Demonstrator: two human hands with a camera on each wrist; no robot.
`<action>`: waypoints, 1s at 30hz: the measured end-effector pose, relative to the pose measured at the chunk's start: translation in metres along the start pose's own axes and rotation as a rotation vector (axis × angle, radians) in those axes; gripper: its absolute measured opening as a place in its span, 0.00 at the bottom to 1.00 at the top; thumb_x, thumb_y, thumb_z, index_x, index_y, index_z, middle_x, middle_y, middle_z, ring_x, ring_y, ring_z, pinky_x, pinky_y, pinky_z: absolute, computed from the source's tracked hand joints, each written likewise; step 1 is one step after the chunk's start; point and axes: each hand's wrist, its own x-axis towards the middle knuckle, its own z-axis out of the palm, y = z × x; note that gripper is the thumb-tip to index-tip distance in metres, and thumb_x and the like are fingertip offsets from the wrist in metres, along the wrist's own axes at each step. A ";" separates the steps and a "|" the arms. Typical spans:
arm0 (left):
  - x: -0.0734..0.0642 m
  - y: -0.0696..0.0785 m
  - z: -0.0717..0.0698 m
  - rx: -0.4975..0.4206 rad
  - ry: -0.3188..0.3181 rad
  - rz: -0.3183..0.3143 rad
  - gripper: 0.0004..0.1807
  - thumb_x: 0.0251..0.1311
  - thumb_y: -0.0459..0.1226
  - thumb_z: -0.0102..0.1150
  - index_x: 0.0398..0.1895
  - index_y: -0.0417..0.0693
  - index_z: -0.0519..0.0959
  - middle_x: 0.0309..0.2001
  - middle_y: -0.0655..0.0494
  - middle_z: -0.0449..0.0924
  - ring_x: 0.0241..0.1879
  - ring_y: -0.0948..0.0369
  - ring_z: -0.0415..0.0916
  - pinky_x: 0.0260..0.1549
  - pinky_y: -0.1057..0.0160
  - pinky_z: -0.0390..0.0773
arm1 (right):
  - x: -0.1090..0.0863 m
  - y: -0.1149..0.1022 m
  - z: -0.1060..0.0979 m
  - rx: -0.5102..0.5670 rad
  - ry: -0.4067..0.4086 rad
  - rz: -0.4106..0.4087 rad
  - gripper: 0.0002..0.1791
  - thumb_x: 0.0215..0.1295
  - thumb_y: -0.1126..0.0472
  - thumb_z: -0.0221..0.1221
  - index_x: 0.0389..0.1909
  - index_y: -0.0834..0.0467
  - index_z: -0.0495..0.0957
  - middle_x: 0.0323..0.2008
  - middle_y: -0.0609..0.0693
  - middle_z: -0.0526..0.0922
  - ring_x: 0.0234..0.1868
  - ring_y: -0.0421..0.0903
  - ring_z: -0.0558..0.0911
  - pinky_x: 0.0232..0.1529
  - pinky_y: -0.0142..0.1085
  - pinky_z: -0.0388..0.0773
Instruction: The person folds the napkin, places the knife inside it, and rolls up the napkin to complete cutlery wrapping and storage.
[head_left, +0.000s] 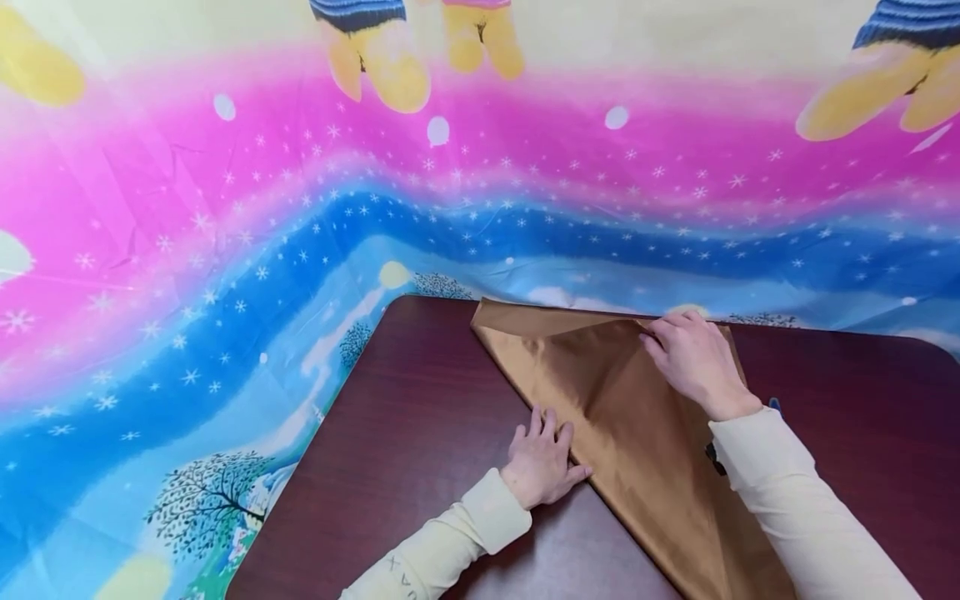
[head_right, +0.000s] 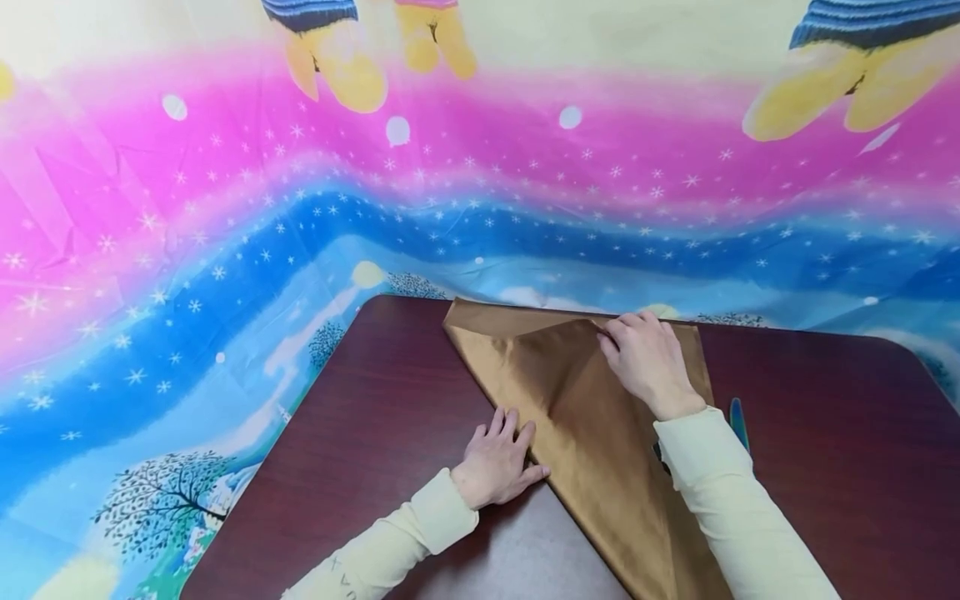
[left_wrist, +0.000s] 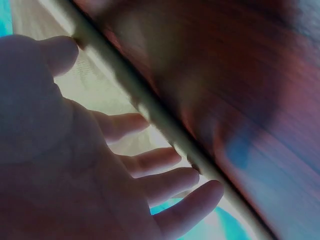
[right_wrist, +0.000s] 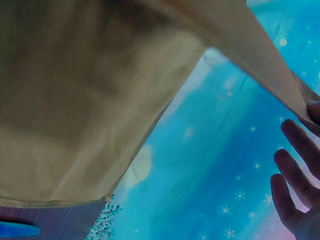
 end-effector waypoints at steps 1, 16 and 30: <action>0.001 0.001 0.000 0.009 0.000 0.000 0.38 0.61 0.69 0.39 0.68 0.60 0.63 0.72 0.52 0.58 0.73 0.52 0.56 0.59 0.55 0.68 | 0.001 0.002 -0.001 -0.004 -0.002 0.004 0.10 0.60 0.62 0.62 0.40 0.63 0.84 0.38 0.60 0.85 0.47 0.62 0.77 0.42 0.57 0.74; 0.015 0.011 0.000 0.075 -0.009 0.001 0.38 0.62 0.70 0.34 0.70 0.61 0.61 0.72 0.54 0.58 0.72 0.55 0.57 0.59 0.57 0.68 | 0.006 0.024 -0.013 -0.001 -0.115 0.126 0.13 0.66 0.60 0.57 0.45 0.63 0.82 0.46 0.64 0.83 0.47 0.65 0.76 0.44 0.58 0.72; 0.027 0.018 -0.002 0.049 -0.056 -0.006 0.39 0.63 0.69 0.31 0.72 0.61 0.59 0.75 0.54 0.54 0.75 0.53 0.51 0.64 0.57 0.64 | 0.007 0.037 -0.021 -0.002 -0.070 0.177 0.14 0.66 0.60 0.56 0.45 0.65 0.82 0.44 0.66 0.83 0.47 0.66 0.76 0.44 0.59 0.71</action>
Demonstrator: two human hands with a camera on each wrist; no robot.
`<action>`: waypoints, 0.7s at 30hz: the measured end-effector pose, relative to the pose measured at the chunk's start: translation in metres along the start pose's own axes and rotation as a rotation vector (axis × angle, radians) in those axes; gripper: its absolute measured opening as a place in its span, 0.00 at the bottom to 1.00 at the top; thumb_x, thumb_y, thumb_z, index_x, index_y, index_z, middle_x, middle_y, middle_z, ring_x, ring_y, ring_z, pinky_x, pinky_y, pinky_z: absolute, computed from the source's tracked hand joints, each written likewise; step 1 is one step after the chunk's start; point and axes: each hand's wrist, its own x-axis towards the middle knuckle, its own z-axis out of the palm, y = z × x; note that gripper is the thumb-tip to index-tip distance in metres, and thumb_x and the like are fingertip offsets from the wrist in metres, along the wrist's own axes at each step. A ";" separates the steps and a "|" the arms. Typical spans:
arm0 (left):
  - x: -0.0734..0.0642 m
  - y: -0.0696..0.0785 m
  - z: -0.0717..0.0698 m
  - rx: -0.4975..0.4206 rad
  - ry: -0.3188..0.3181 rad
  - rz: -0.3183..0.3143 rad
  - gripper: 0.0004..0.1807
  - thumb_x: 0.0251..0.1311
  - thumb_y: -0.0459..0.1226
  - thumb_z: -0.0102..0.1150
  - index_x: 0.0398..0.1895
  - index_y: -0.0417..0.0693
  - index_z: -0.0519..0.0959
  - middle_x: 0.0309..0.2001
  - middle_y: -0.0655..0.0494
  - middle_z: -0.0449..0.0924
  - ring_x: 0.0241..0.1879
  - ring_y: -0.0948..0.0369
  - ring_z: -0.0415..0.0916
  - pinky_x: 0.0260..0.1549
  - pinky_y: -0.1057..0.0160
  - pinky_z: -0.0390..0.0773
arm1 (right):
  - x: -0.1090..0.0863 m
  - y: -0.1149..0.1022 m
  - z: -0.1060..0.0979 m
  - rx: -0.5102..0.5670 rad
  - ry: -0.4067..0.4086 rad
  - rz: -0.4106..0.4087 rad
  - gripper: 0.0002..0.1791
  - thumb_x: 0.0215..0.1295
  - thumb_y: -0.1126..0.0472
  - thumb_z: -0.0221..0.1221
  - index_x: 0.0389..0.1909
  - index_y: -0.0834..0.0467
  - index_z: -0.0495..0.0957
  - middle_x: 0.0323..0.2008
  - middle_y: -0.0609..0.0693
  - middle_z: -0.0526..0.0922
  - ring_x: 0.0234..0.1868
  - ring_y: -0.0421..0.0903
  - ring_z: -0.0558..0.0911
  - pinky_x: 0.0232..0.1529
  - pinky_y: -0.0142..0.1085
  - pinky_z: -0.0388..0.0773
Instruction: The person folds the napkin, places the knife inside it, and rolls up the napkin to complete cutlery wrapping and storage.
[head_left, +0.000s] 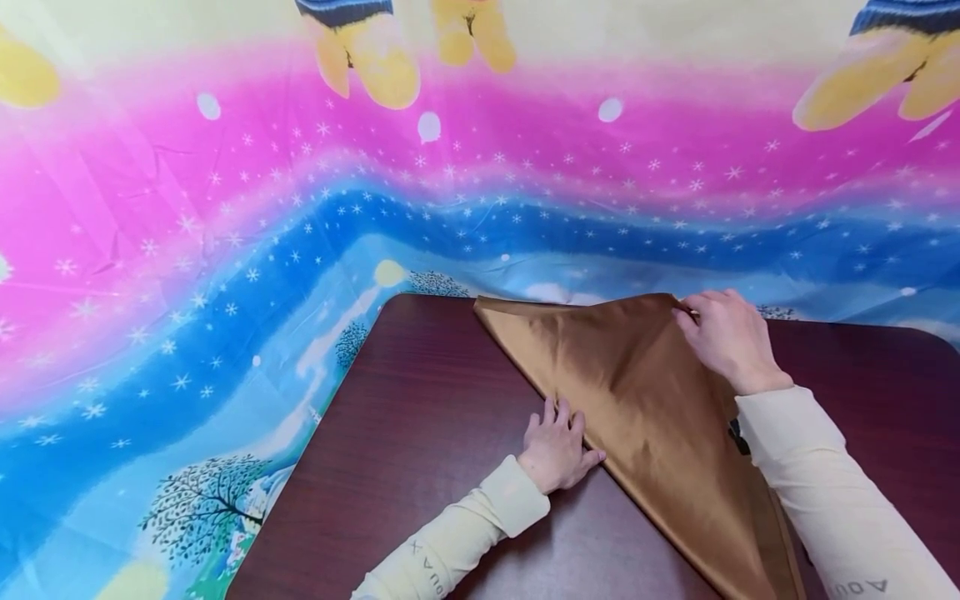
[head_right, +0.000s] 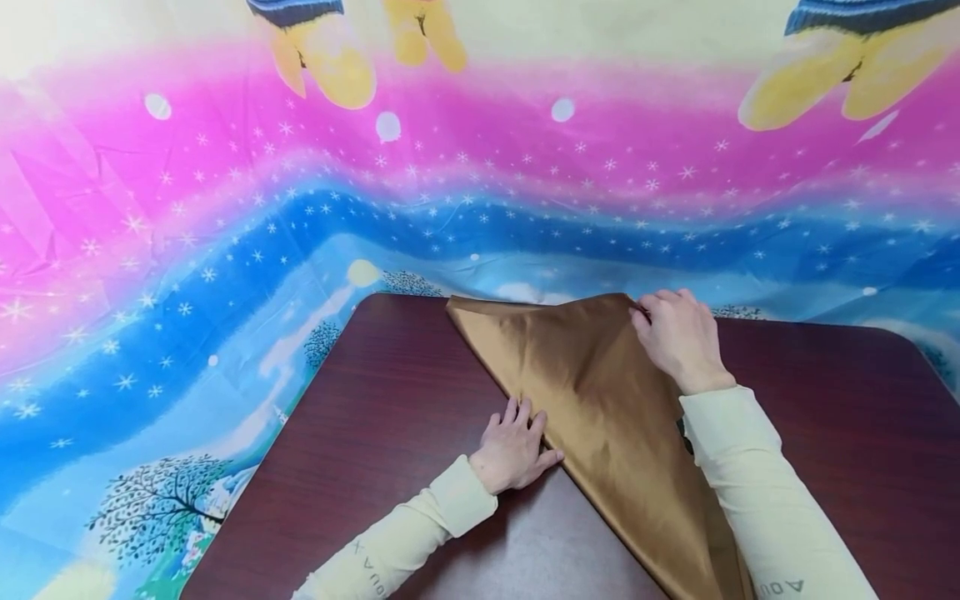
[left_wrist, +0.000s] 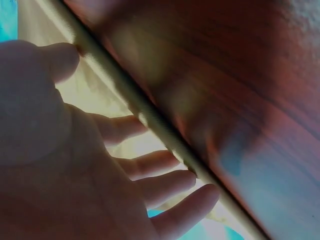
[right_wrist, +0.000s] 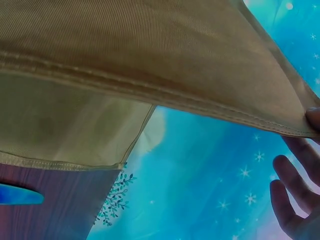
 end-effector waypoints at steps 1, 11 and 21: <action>0.001 0.000 0.000 -0.004 -0.002 0.001 0.39 0.64 0.69 0.31 0.72 0.61 0.59 0.75 0.54 0.54 0.75 0.53 0.51 0.64 0.57 0.64 | 0.000 0.001 -0.001 -0.002 0.001 0.004 0.14 0.66 0.60 0.56 0.45 0.65 0.82 0.45 0.66 0.83 0.48 0.66 0.76 0.44 0.59 0.71; 0.008 0.004 -0.003 0.016 0.007 -0.002 0.38 0.64 0.69 0.29 0.71 0.61 0.60 0.75 0.54 0.54 0.75 0.54 0.51 0.64 0.57 0.64 | 0.002 0.012 -0.006 -0.003 0.010 0.026 0.15 0.67 0.60 0.56 0.46 0.66 0.81 0.44 0.68 0.82 0.47 0.69 0.76 0.43 0.61 0.70; 0.015 0.008 -0.006 0.010 0.003 -0.002 0.38 0.65 0.68 0.30 0.72 0.61 0.59 0.75 0.55 0.53 0.75 0.55 0.51 0.65 0.57 0.63 | 0.002 0.021 -0.011 0.004 0.019 0.066 0.15 0.67 0.59 0.55 0.47 0.66 0.81 0.46 0.69 0.81 0.49 0.70 0.75 0.43 0.63 0.69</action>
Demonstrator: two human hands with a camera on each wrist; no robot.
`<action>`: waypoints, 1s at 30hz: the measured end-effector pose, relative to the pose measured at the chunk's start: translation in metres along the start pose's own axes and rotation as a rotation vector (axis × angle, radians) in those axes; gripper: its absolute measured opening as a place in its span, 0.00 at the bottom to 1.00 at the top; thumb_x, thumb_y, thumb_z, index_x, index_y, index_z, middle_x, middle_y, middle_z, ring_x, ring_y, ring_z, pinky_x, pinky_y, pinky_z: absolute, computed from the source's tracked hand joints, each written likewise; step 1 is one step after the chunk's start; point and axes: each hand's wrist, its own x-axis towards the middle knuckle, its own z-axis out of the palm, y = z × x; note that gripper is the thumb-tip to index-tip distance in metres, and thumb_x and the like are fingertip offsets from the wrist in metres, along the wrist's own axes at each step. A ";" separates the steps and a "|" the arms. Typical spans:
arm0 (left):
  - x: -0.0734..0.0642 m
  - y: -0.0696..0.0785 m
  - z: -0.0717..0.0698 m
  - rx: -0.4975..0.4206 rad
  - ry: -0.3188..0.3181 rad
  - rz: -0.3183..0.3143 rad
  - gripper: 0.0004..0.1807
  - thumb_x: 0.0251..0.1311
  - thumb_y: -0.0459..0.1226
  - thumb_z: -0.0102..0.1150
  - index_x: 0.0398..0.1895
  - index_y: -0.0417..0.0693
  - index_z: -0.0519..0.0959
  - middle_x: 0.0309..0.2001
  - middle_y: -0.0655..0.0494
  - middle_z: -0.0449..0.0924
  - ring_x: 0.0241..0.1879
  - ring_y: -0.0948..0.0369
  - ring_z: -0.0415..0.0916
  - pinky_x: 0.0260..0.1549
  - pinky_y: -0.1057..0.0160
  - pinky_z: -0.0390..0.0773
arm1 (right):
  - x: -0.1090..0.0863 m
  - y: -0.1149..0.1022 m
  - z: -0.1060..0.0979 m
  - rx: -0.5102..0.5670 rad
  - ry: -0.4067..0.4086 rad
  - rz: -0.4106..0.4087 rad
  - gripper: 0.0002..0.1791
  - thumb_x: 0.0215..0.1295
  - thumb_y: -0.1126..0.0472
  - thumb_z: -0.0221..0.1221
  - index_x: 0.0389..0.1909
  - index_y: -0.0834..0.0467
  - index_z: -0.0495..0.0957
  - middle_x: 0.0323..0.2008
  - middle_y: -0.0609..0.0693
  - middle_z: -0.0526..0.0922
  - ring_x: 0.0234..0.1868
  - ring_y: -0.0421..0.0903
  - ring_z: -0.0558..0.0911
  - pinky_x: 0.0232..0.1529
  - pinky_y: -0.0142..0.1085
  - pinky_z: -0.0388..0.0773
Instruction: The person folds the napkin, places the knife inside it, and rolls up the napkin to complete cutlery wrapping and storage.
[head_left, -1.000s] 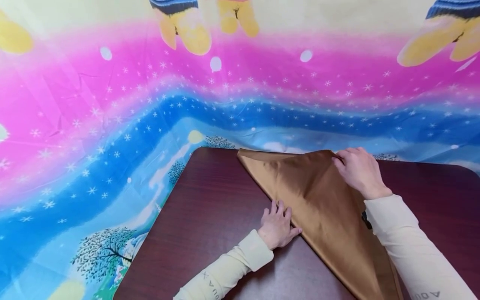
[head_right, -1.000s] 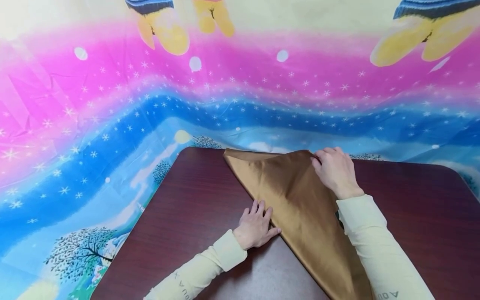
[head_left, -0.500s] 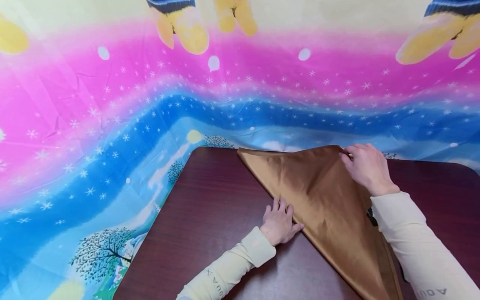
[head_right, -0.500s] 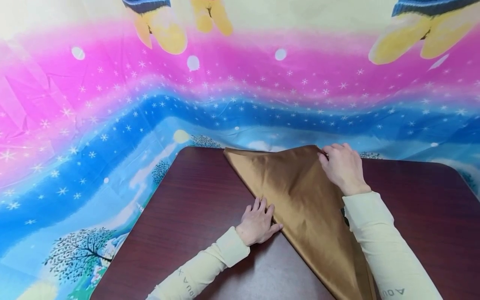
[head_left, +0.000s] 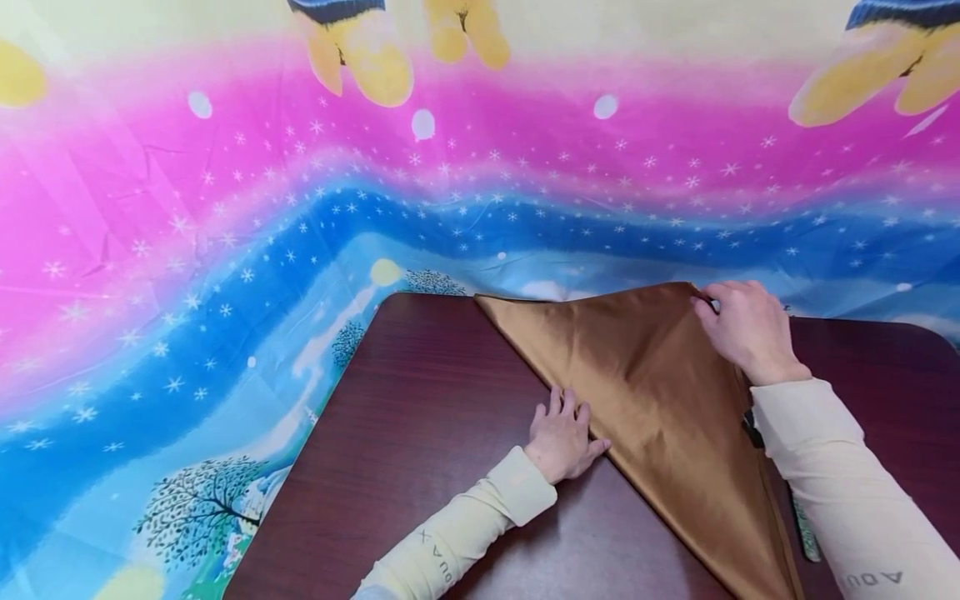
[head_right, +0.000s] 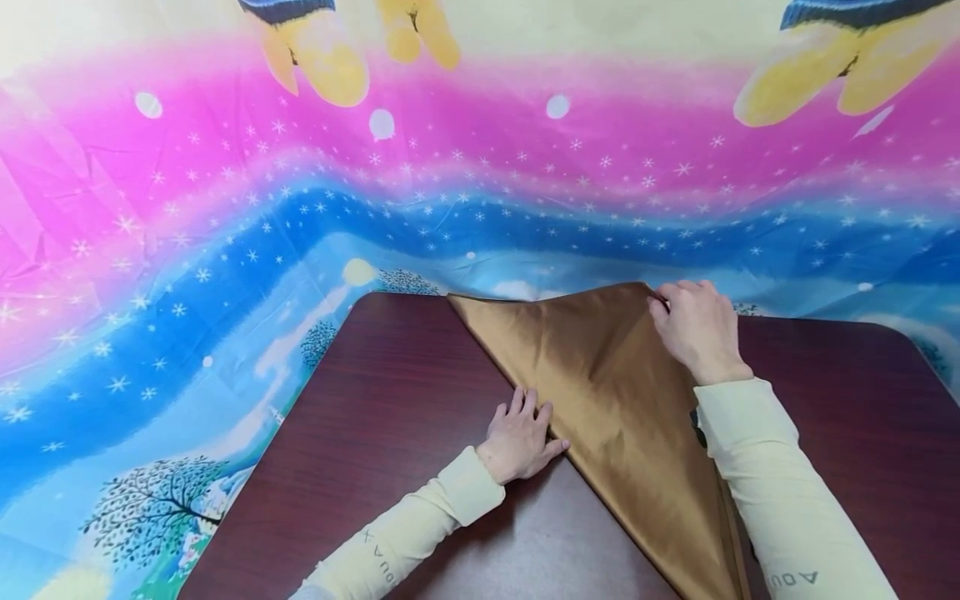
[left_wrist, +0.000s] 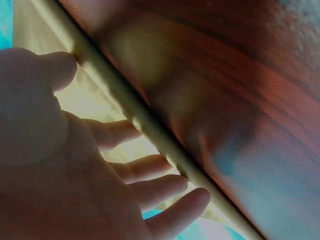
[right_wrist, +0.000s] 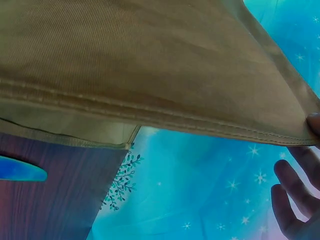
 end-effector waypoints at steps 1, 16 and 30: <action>0.000 0.000 0.000 -0.001 -0.004 -0.002 0.38 0.64 0.68 0.30 0.72 0.62 0.59 0.75 0.55 0.52 0.75 0.55 0.51 0.65 0.57 0.63 | 0.000 0.001 0.000 -0.002 0.004 0.000 0.15 0.67 0.59 0.55 0.47 0.66 0.81 0.46 0.69 0.81 0.49 0.70 0.75 0.43 0.63 0.69; 0.005 0.003 -0.001 0.004 0.003 0.013 0.38 0.64 0.68 0.31 0.72 0.63 0.59 0.75 0.56 0.53 0.75 0.55 0.51 0.64 0.58 0.64 | 0.004 0.013 -0.005 -0.004 0.046 0.018 0.15 0.66 0.59 0.55 0.45 0.65 0.81 0.43 0.70 0.81 0.45 0.70 0.75 0.38 0.63 0.69; 0.007 0.005 0.000 -0.009 -0.003 0.008 0.37 0.64 0.68 0.32 0.71 0.63 0.60 0.75 0.56 0.54 0.74 0.55 0.52 0.63 0.58 0.65 | -0.004 0.030 0.017 0.044 -0.111 0.132 0.17 0.70 0.56 0.52 0.51 0.63 0.78 0.48 0.71 0.78 0.44 0.71 0.75 0.31 0.62 0.70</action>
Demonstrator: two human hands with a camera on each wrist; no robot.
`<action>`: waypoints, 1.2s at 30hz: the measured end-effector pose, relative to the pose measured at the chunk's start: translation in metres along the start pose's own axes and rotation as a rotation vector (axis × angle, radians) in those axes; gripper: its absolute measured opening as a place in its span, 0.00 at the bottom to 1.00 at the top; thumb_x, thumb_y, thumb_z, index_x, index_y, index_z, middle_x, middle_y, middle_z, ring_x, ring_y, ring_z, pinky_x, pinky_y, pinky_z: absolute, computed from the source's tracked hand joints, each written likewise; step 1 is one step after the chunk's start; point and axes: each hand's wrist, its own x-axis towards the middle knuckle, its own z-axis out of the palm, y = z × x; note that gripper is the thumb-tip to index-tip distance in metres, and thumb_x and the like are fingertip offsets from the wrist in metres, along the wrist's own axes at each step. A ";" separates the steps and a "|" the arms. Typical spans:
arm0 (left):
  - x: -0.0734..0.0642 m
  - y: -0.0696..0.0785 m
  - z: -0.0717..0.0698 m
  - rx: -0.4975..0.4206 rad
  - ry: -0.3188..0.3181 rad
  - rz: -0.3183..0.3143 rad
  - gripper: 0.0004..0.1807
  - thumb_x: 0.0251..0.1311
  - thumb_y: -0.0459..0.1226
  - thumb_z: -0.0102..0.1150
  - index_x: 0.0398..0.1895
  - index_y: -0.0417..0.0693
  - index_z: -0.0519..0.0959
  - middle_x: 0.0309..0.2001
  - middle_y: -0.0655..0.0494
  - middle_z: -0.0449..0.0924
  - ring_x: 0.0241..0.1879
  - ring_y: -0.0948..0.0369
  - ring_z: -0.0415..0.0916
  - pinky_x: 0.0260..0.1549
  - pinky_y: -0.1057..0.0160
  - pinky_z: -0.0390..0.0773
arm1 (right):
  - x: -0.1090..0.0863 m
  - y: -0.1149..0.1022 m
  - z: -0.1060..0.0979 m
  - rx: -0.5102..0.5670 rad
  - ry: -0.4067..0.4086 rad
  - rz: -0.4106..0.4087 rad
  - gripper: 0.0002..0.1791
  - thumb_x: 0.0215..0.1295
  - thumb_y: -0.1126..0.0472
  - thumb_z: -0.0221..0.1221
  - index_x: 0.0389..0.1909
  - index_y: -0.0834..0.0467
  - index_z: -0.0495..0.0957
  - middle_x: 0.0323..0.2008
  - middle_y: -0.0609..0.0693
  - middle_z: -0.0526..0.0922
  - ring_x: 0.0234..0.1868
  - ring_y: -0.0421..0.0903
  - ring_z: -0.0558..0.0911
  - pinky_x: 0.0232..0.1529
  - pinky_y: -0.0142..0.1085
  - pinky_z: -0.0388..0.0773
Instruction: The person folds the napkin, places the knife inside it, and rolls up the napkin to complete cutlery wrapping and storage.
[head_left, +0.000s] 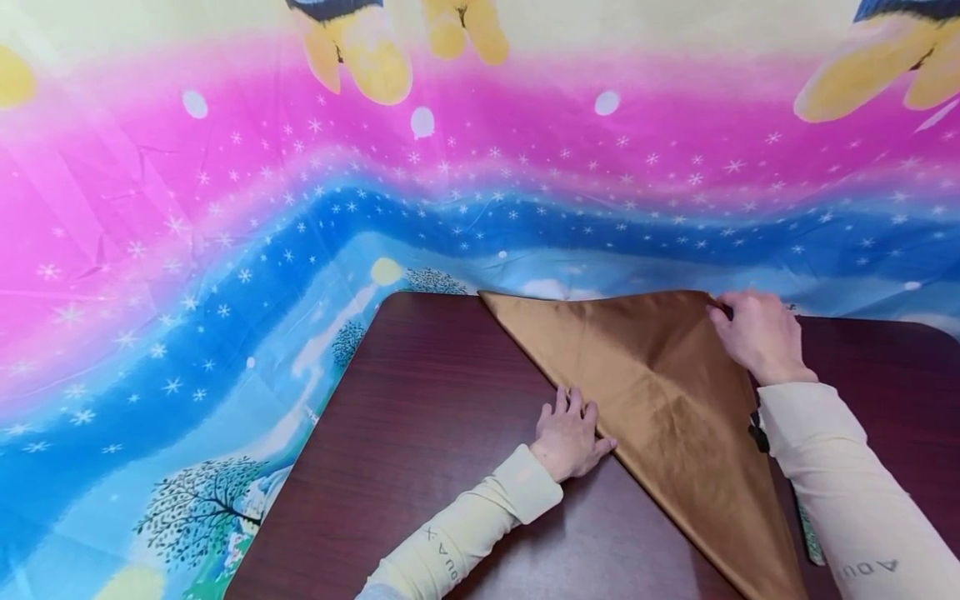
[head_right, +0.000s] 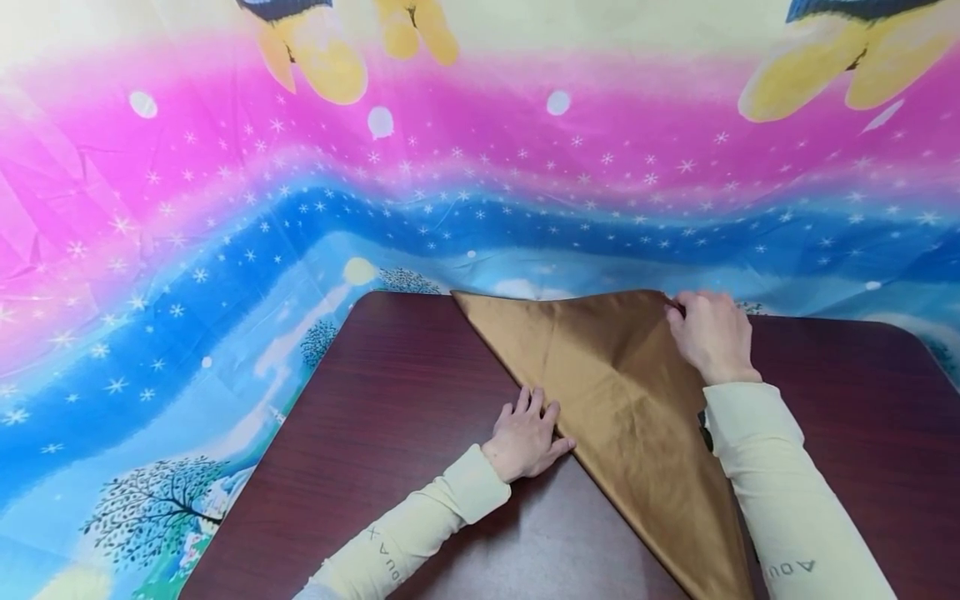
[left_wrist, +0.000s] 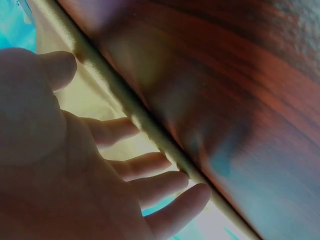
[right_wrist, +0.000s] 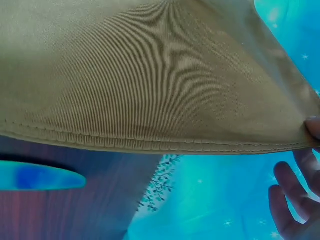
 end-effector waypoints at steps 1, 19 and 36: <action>0.000 0.000 0.000 0.003 -0.001 0.000 0.37 0.64 0.68 0.32 0.71 0.63 0.60 0.75 0.56 0.54 0.74 0.55 0.52 0.63 0.58 0.65 | 0.000 0.001 0.001 0.006 -0.009 0.007 0.18 0.70 0.56 0.52 0.52 0.63 0.78 0.48 0.71 0.78 0.43 0.71 0.76 0.30 0.62 0.70; 0.002 0.003 -0.002 0.005 -0.032 0.000 0.37 0.64 0.69 0.30 0.71 0.64 0.60 0.75 0.57 0.53 0.75 0.55 0.51 0.63 0.59 0.64 | -0.007 0.022 0.018 0.110 -0.071 0.113 0.11 0.67 0.60 0.50 0.45 0.61 0.71 0.39 0.68 0.78 0.31 0.61 0.75 0.29 0.50 0.67; 0.003 0.002 -0.004 -0.004 -0.021 -0.005 0.37 0.64 0.69 0.31 0.71 0.64 0.60 0.74 0.55 0.54 0.74 0.54 0.52 0.63 0.59 0.63 | -0.003 0.030 0.028 0.028 -0.036 -0.072 0.23 0.66 0.64 0.49 0.57 0.73 0.72 0.61 0.70 0.70 0.56 0.70 0.61 0.50 0.59 0.62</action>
